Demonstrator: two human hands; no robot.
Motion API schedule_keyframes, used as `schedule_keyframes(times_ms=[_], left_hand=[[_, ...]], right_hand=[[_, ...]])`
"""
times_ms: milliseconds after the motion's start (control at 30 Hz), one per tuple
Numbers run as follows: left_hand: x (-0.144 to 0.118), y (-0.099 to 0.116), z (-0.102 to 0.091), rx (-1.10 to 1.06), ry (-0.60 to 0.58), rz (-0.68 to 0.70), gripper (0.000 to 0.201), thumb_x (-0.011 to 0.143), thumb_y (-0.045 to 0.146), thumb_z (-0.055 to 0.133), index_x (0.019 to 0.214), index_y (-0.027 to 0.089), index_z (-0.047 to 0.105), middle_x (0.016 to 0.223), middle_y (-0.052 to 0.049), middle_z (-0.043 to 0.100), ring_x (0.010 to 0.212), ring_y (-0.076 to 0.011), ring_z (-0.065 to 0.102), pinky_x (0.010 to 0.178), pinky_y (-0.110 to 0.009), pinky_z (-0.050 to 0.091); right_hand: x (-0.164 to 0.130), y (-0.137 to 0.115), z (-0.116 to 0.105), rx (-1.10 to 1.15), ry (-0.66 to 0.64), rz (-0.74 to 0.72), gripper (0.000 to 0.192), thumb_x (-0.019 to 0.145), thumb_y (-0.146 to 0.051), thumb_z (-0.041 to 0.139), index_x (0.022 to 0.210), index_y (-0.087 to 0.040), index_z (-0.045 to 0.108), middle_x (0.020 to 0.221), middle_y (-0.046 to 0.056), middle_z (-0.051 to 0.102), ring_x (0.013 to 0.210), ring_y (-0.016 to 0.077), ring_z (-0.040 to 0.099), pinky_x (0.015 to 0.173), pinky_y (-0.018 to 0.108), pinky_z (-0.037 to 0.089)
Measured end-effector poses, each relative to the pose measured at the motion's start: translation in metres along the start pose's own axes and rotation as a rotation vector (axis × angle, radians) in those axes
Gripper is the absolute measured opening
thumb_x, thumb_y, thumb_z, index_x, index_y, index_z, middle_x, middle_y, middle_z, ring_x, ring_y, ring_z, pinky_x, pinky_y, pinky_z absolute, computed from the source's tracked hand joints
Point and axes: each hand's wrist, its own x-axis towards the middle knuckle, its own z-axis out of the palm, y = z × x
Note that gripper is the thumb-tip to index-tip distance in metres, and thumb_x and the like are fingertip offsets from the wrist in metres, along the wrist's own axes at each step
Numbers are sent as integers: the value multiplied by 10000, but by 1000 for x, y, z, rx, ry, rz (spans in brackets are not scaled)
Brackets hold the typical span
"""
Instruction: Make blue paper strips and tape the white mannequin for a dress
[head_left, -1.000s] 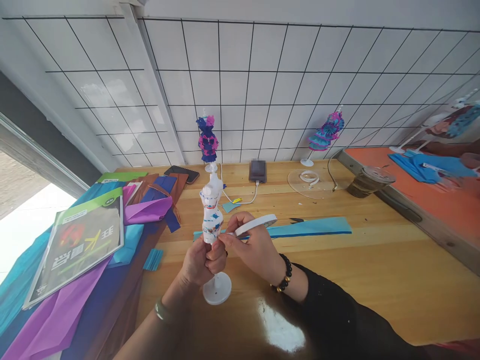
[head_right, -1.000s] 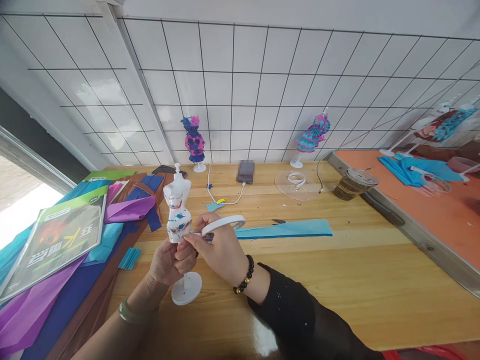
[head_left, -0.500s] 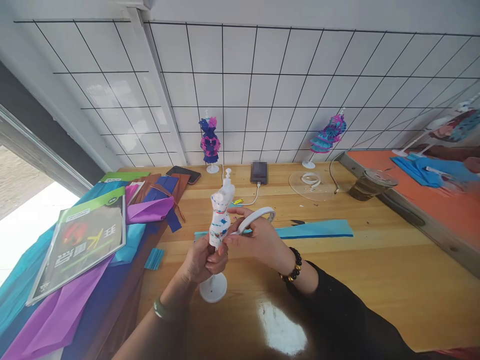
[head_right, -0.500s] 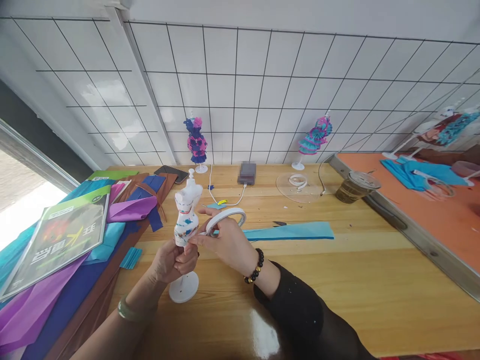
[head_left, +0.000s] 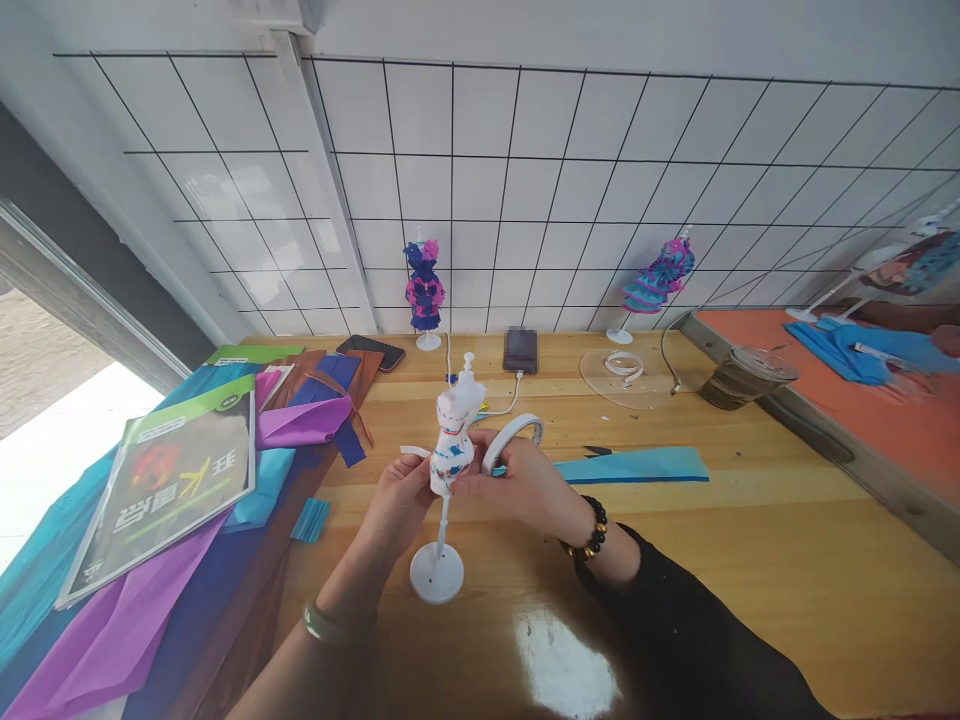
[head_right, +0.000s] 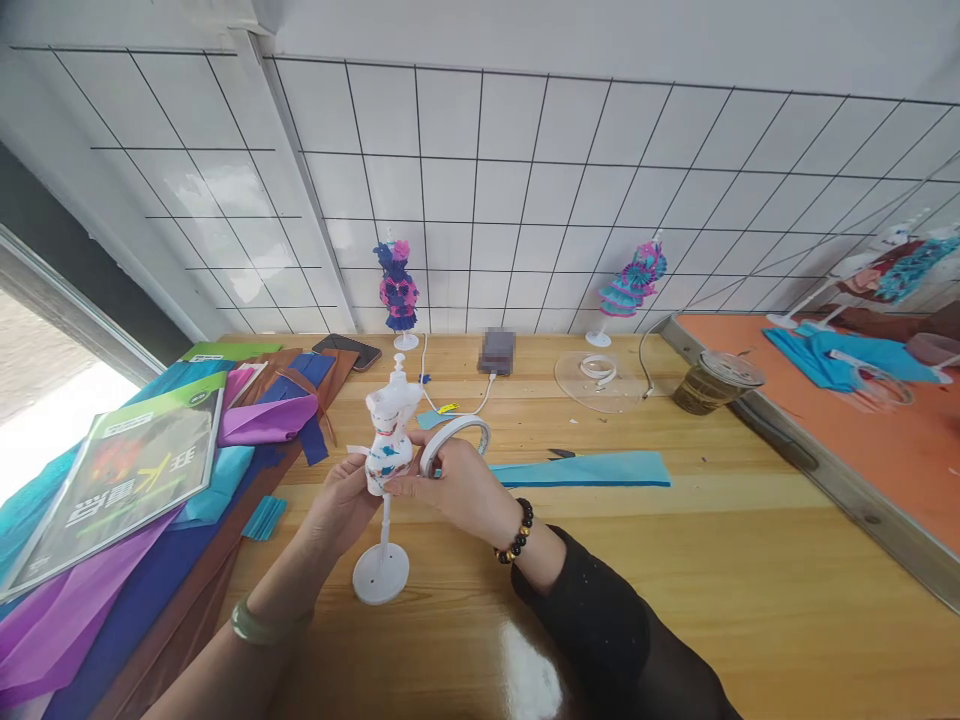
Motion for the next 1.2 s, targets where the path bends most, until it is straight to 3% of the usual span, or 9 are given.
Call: schedule_keyframes(times_ms=[200, 333, 467, 667, 767, 933, 1000, 1100, 1200], left_hand=[[2, 10, 3, -53, 178, 176, 164, 612, 262, 730, 571, 138, 632, 629, -21, 637, 617, -117, 569, 621, -258, 453], [1, 13, -1, -147, 184, 273, 109, 638, 240, 718, 598, 166, 648, 633, -3, 636, 624, -112, 568, 617, -267, 453], [-5, 13, -2, -108, 31, 312, 62, 622, 250, 734, 598, 220, 685, 671, -7, 663, 648, -138, 573, 612, -292, 449], [-15, 13, -1, 331, -310, 363, 64, 661, 218, 703, 718, 227, 730, 689, -53, 678, 719, -187, 582, 706, -352, 452], [-18, 12, 0, 492, -241, 312, 275, 642, 169, 709, 910, 231, 697, 792, -54, 670, 760, -185, 579, 714, -331, 455], [-9, 3, -1, 729, 82, 470, 514, 604, 171, 722, 1098, 217, 589, 776, -6, 556, 696, -117, 496, 680, -238, 425], [-3, 1, -1, 715, 153, 440, 670, 601, 184, 719, 1225, 220, 478, 781, 10, 533, 687, -109, 496, 678, -230, 429], [1, 2, 2, 630, 95, 266, 776, 630, 216, 699, 1320, 206, 344, 823, -4, 569, 753, -136, 549, 719, -259, 449], [-1, 5, 9, 582, -42, 179, 531, 687, 252, 655, 1193, 178, 513, 894, -53, 631, 845, -180, 577, 789, -291, 443]], right_hand=[[7, 8, -5, 24, 110, 45, 305, 686, -423, 650, 869, -183, 604, 674, -18, 577, 645, 126, 534, 596, 234, 424], [14, 17, -9, 52, 150, 79, 317, 684, -437, 637, 852, -173, 594, 667, -9, 575, 593, 120, 520, 547, 234, 414], [17, 24, -12, -33, 196, 106, 292, 705, -414, 614, 845, -159, 594, 637, -4, 572, 538, 108, 502, 496, 222, 388], [16, 23, -11, -52, 183, 85, 268, 723, -393, 599, 834, -149, 583, 629, 2, 590, 532, 101, 500, 507, 216, 400], [17, 25, -12, -63, 205, 82, 304, 730, -414, 592, 860, -139, 579, 631, 3, 581, 541, 108, 506, 517, 228, 413], [16, 25, -11, -48, 230, 65, 332, 739, -436, 580, 896, -143, 576, 639, -1, 553, 557, 119, 511, 529, 242, 429], [15, 24, -10, -58, 232, 53, 314, 742, -423, 581, 895, -149, 576, 639, -4, 544, 556, 115, 494, 521, 237, 420], [12, 21, -6, -73, 229, 33, 282, 752, -403, 577, 890, -158, 576, 644, -10, 529, 570, 113, 475, 525, 231, 405], [8, 17, -1, -88, 226, 2, 255, 778, -380, 557, 915, -166, 572, 668, -11, 542, 605, 118, 487, 567, 234, 405]])
